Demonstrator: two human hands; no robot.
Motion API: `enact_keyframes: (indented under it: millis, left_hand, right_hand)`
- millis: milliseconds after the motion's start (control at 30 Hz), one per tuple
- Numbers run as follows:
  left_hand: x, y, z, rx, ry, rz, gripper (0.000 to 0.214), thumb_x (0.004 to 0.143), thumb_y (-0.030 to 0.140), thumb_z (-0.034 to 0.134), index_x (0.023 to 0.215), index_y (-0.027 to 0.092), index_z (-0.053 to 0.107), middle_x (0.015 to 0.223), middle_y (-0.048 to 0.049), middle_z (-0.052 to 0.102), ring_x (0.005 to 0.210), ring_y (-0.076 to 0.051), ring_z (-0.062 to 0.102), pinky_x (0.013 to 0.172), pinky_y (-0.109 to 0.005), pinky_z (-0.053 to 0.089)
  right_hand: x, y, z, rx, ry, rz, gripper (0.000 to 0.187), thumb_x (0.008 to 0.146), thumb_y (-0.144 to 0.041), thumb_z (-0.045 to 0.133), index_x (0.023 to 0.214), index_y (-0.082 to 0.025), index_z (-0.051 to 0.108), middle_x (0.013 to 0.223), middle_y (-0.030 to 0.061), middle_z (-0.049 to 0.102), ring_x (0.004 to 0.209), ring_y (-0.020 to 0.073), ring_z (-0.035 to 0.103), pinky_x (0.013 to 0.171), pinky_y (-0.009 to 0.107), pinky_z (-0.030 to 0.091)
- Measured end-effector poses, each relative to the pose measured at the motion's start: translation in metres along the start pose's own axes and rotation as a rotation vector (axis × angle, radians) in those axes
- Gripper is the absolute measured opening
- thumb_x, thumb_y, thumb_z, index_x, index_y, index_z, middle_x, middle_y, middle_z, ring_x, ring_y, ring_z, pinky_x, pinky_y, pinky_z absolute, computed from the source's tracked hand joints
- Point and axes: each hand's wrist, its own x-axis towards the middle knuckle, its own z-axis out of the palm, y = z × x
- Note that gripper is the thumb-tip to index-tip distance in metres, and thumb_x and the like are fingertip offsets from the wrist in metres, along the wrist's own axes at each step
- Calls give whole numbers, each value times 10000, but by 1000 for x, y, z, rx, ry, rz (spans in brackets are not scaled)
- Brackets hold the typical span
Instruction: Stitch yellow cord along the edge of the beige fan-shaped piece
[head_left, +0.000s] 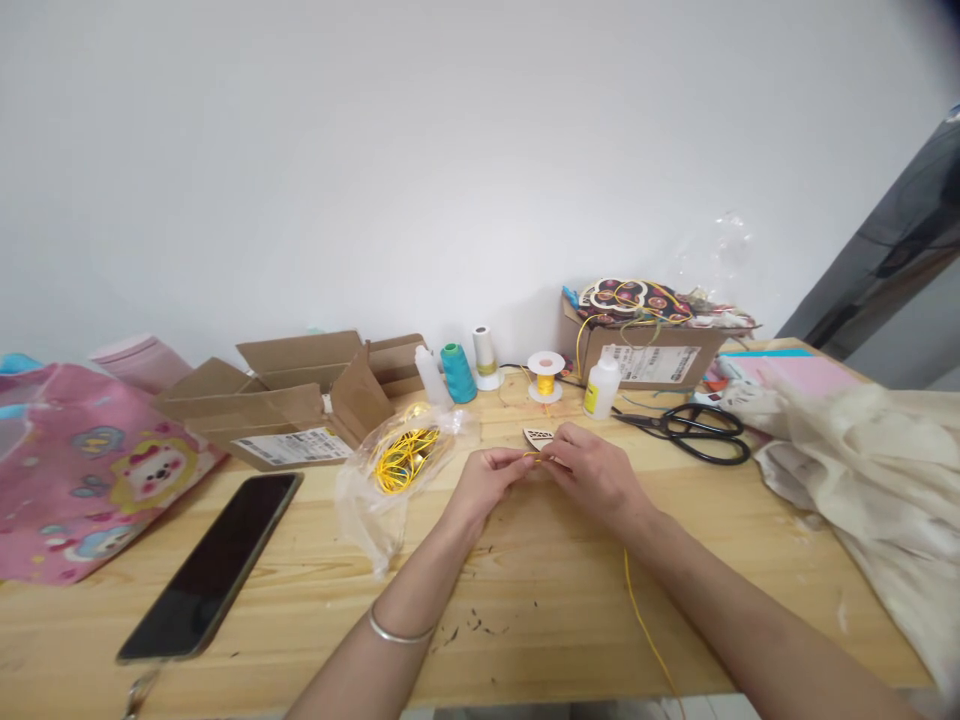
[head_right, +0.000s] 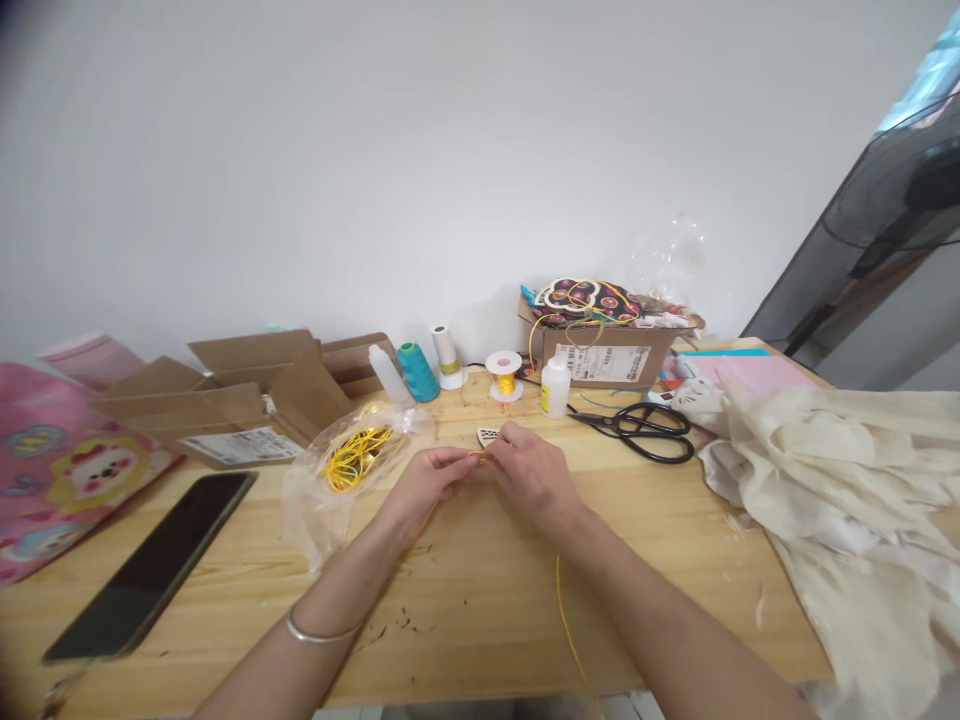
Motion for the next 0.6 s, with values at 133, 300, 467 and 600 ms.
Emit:
enact_keyframes:
  millis: [133,300,467,600]
  left_hand:
    - [0,-1,-1,-14,26,9,313,541,346,678,761,124,669,577,-13,587,397,-15,264,381,-181,140]
    - [1,-1,1,7,-4,19,285,530,316,688,740,125,668,644,-34,638,474,-56,441,445,-173,307]
    - [2,-2,0,-19,16,32,250,516,293,701,695,124,657,654,-32,654,557,-96,523,538,-195,383]
    - [2,0,-2,-41,10,42,255,554,306,678,738,129,665,700,-46,666,577,-102,537,542,-196,389]
  right_hand:
    - [-1,1,2,20,25,-18,160,790,-242,430,740,-218,580,776,7,525,667,93,469,482,199,237]
    - [-1,2,4,39,57,-36,134,779,-233,452,738,-214,579,776,8,532,674,92,470,489,197,250]
    - [-1,4,6,60,104,-69,120,775,-230,464,742,-221,580,780,5,540,698,98,471,511,197,271]
    - [-1,3,7,55,107,-82,116,764,-230,479,739,-224,592,791,9,539,708,103,469,509,199,272]
